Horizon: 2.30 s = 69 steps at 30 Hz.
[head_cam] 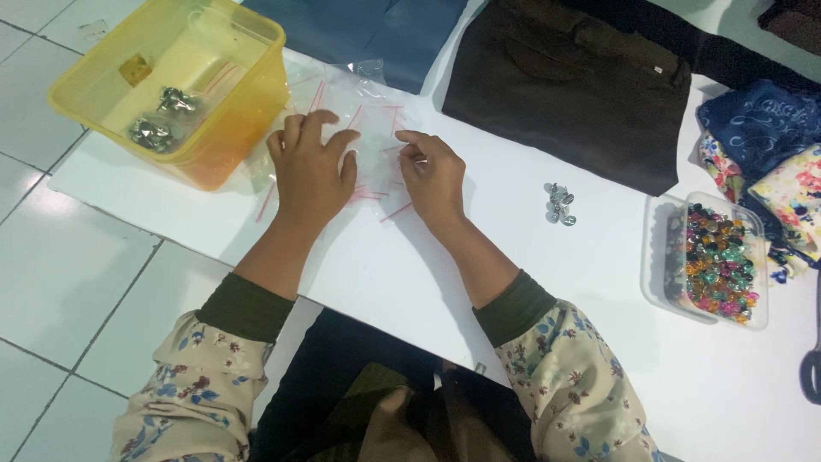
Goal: Bagging small colorful beads into clear plastic bags
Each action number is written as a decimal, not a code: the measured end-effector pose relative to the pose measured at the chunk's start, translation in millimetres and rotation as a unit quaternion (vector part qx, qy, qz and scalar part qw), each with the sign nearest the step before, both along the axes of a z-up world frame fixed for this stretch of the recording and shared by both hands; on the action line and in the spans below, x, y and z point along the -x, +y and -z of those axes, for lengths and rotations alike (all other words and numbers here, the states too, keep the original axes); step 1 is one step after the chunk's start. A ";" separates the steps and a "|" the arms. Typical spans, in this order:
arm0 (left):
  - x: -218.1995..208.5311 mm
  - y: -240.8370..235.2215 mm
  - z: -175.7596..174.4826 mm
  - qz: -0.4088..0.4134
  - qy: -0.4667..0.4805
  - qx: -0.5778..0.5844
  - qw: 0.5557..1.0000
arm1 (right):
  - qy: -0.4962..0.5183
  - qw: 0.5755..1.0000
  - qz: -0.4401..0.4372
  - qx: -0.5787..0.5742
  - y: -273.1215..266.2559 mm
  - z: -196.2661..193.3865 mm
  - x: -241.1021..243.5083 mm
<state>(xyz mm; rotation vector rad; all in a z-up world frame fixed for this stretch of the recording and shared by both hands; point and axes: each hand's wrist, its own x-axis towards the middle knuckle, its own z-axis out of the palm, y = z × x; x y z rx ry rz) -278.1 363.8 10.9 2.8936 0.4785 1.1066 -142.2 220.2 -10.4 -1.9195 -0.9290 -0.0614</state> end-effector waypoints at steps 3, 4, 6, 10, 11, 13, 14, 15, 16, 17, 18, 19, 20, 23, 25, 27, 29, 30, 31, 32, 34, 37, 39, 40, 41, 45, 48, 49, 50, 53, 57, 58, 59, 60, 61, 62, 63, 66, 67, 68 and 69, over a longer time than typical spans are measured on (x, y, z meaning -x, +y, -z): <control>-5.0 -3.7 -1.7 0.014 -0.106 -0.061 0.992 | 0.001 0.994 -0.040 -0.102 -13.1 -14.7 3.4; -5.1 -6.6 -3.8 0.017 -0.106 -0.061 0.992 | 0.001 0.994 -0.038 -0.102 -14.7 -16.9 3.7; -6.6 -13.3 -7.1 0.069 -0.136 -0.027 0.988 | 0.067 0.970 -0.092 -0.216 -19.0 -20.4 3.1; -15.4 -31.8 -12.2 0.126 -0.160 0.096 0.974 | 0.186 0.929 -0.145 -0.285 -32.1 -39.6 15.5; -19.4 -33.4 -10.6 0.161 -0.166 0.150 0.961 | 0.222 0.912 -0.145 -0.313 -33.4 -37.4 13.3; -23.4 -44.7 -15.6 0.197 -0.170 0.204 0.944 | 0.258 0.893 -0.144 -0.340 -38.4 -37.0 11.5; -25.1 -54.5 -22.4 0.168 -0.105 0.332 0.922 | 0.274 0.887 -0.131 -0.348 -42.8 -38.7 11.0; -26.8 -64.4 -29.2 0.136 -0.035 0.451 0.881 | 0.289 0.881 -0.119 -0.356 -47.3 -40.4 10.3; -34.7 -66.3 -28.5 0.140 -0.034 0.451 0.881 | 0.287 0.881 -0.115 -0.358 -52.0 -40.1 9.7; -42.8 -68.1 -27.9 0.146 -0.051 0.440 0.885 | 0.267 0.896 -0.079 -0.346 -56.5 -39.9 9.1; -50.7 -69.8 -27.2 0.151 -0.069 0.428 0.888 | 0.246 0.910 -0.043 -0.332 -60.7 -39.5 8.4; -58.8 -75.5 -32.0 0.154 -0.068 0.428 0.888 | 0.244 0.910 -0.040 -0.334 -66.9 -40.1 7.5; -67.3 -81.4 -36.9 0.180 -0.094 0.423 0.883 | 0.226 0.917 -0.019 -0.328 -73.4 -40.7 6.6; -100.4 -97.7 -38.6 0.237 -0.112 0.418 0.870 | 0.189 0.927 0.020 -0.323 -92.2 -34.0 -6.8; -118.0 -110.0 -39.4 0.268 -0.103 0.418 0.862 | 0.170 0.931 0.037 -0.321 -106.3 -30.6 -17.0; -131.6 -124.2 -45.2 0.315 -0.151 0.387 0.854 | 0.129 0.936 0.035 -0.324 -122.2 -31.9 -27.9; -141.2 -126.8 -30.5 0.323 -0.172 0.363 0.857 | 0.089 0.948 0.040 -0.304 -139.4 -28.2 -41.0; -147.0 -128.1 -23.3 0.327 -0.193 0.340 0.861 | 0.051 0.957 0.042 -0.282 -148.1 -26.6 -48.1; -147.2 -129.6 -20.4 0.332 -0.193 0.340 0.859 | 0.047 0.957 0.046 -0.282 -156.0 -30.0 -50.4; -143.8 -130.0 -16.1 0.337 -0.185 0.327 0.863 | -0.013 0.968 0.057 -0.243 -162.5 -31.6 -50.1; -141.1 -128.4 -5.5 0.341 -0.175 0.315 0.868 | -0.070 0.975 0.067 -0.202 -172.9 -33.2 -49.6; -145.3 -125.0 1.1 0.334 -0.165 0.309 0.875 | -0.155 0.975 0.063 -0.147 -181.8 -38.2 -52.4; -141.5 -127.8 -2.8 0.358 -0.160 0.293 0.872 | -0.249 0.962 0.020 -0.114 -185.7 -42.1 -51.6; -141.5 -128.1 -0.4 0.357 -0.159 0.296 0.871 | -0.247 0.962 0.020 -0.111 -186.3 -42.5 -49.9; -141.2 -128.5 1.7 0.361 -0.153 0.288 0.873 | -0.244 0.965 0.009 -0.092 -186.9 -43.1 -48.0; -138.6 -127.5 -2.4 0.393 -0.126 0.270 0.870 | -0.246 0.968 -0.007 -0.039 -187.5 -43.9 -45.2; -143.4 -122.4 5.2 0.419 -0.094 0.240 0.871 | -0.249 0.968 -0.021 0.003 -187.9 -44.0 -44.3; -141.5 -123.3 2.6 0.420 -0.094 0.240 0.870 | -0.250 0.968 -0.020 0.003 -188.0 -44.0 -44.7; -138.8 -124.5 0.5 0.432 -0.082 0.218 0.871 | -0.256 0.966 -0.033 0.003 -188.2 -43.7 -44.6; -133.5 -127.9 -3.6 0.450 -0.059 0.199 0.869 | -0.262 0.964 -0.048 0.005 -188.4 -43.7 -43.8; -133.3 -123.9 -7.5 0.479 -0.022 0.226 0.848 | -0.287 0.957 -0.049 0.020 -188.0 -44.3 -42.9; -132.9 -122.4 -10.7 0.480 -0.021 0.227 0.847 | -0.286 0.957 -0.048 0.022 -188.5 -42.3 -43.4; -132.5 -120.8 -13.8 0.508 -0.007 0.267 0.819 | -0.304 0.951 -0.049 0.028 -188.8 -40.2 -43.9; -130.8 -119.8 -16.0 0.533 0.007 0.309 0.788 | -0.321 0.945 -0.051 0.035 -189.7 -37.5 -43.6; -126.2 -117.9 -21.7 0.532 0.008 0.312 0.787 | -0.318 0.946 -0.051 0.037 -189.0 -38.7 -42.2; -122.3 -115.4 -27.9 0.543 0.076 0.386 0.742 | -0.321 0.945 -0.061 0.004 -187.9 -40.2 -41.3; -118.6 -113.1 -34.3 0.548 0.144 0.456 0.687 | -0.325 0.943 -0.070 -0.029 -186.9 -41.9 -40.5; -129.2 -112.5 -13.0 0.538 0.188 0.543 0.617 | -0.333 0.938 -0.082 -0.054 -185.0 -37.2 -41.8; -129.5 -112.6 -11.2 0.538 0.189 0.543 0.616 | -0.333 0.938 -0.081 -0.053 -184.9 -37.4 -40.6; -129.3 -112.4 -9.5 0.526 0.190 0.574 0.598 | -0.327 0.939 -0.092 -0.053 -184.6 -37.5 -39.4; -129.1 -112.2 -7.9 0.513 0.191 0.604 0.579 | -0.322 0.940 -0.103 -0.053 -184.2 -37.6 -38.1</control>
